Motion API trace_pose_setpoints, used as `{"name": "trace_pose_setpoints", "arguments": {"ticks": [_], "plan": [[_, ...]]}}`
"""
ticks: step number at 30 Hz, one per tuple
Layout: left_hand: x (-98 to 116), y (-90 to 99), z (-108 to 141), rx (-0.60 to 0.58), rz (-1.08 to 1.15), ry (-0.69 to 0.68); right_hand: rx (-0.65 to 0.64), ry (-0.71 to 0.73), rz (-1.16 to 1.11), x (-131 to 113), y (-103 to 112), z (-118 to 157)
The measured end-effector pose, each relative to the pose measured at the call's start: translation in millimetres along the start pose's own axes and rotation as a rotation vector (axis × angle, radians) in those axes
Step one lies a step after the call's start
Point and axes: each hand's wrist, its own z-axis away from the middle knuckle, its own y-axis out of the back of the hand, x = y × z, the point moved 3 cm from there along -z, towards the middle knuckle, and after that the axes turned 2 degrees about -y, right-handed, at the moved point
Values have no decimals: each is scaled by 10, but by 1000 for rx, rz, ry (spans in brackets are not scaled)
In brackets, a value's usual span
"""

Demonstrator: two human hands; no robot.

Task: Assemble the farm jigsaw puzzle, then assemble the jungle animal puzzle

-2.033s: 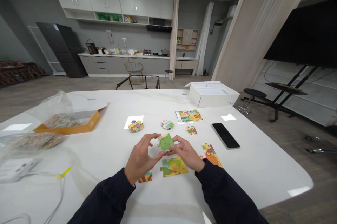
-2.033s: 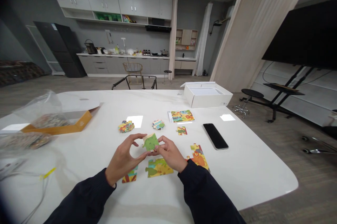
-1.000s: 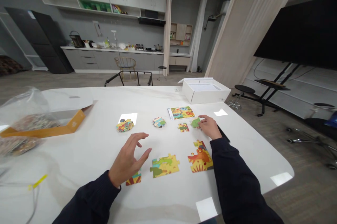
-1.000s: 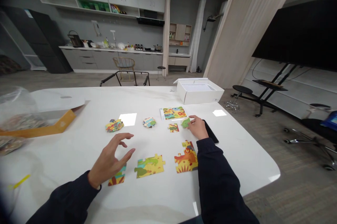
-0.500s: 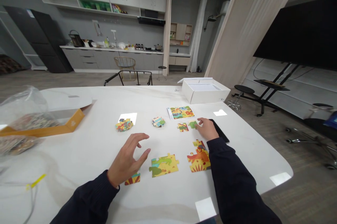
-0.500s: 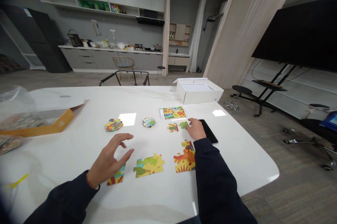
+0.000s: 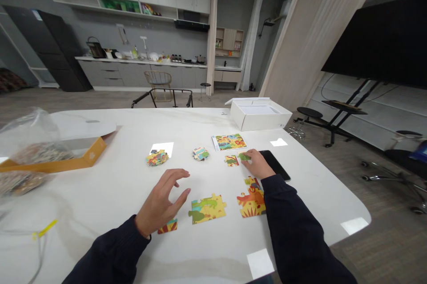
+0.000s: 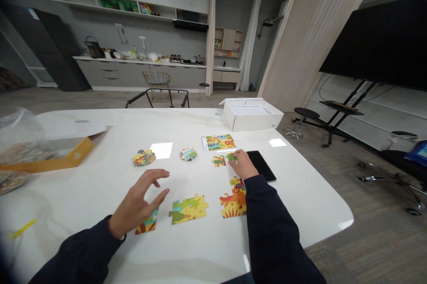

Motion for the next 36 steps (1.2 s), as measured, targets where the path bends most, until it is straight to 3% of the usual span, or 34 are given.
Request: {"name": "trace_pose_setpoints", "arguments": {"ticks": [3, 6, 8, 11, 15, 19, 21, 28, 32, 36], "plan": [[1, 6, -10, 5, -2, -3, -39, 110, -81, -87, 74, 53], [4, 6, -17, -3, 0, -7, -235, 221, -163, -262, 78, 134], [8, 5, -16, -9, 2, -11, -361, 233, -168, -366, 71, 185], [8, 4, -9, -10, 3, -8, -430, 178, -154, -425, 116, 228], [1, 0, -2, -13, 9, -12, -388, 95, -153, -325, 225, 231], [3, -7, -3, -11, 7, -9, -140, -30, -63, -106, 307, 184], [4, -13, 0, -10, 3, -9, -76, -72, -25, -3, 292, 175], [-38, 1, -58, -67, 9, 70, -168, 10, -102, 83, -2, 152], [105, -252, -365, -312, 36, 99, -145, 39, -185, 65, -122, 99], [313, -883, -875, -444, 16, 79, -95, 61, -229, 118, -110, 74]]}}
